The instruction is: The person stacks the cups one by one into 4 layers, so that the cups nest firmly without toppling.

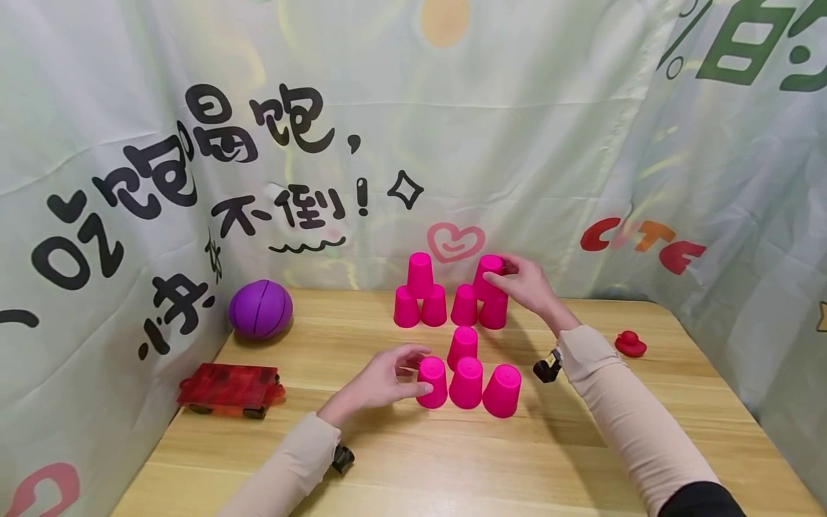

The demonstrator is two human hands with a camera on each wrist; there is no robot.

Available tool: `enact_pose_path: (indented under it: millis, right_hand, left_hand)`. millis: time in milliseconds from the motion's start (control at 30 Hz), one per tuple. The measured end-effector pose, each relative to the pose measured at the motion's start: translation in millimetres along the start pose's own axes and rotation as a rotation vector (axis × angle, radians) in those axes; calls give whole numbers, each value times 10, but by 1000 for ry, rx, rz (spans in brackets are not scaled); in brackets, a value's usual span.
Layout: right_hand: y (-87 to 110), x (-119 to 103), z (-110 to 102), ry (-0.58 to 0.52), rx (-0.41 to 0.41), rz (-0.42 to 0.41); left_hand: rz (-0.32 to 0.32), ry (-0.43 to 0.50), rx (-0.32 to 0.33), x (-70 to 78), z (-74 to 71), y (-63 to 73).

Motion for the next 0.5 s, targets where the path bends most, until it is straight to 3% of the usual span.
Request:
enact_pose_path:
  millis: [500]
  right_hand:
    - [59,-5,-59,-26,-7,-11]
  left_hand:
    - [19,-4,28,88,34,-23]
Point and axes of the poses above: each hand's wrist, its own y-axis away from the middle knuckle, its own z-axis out of the palm, x = y × z, the point moved 5 cm from there along -y, towards the middle knuckle, and after that the axes turned 10 degrees about -z, right-handed, at the moved point
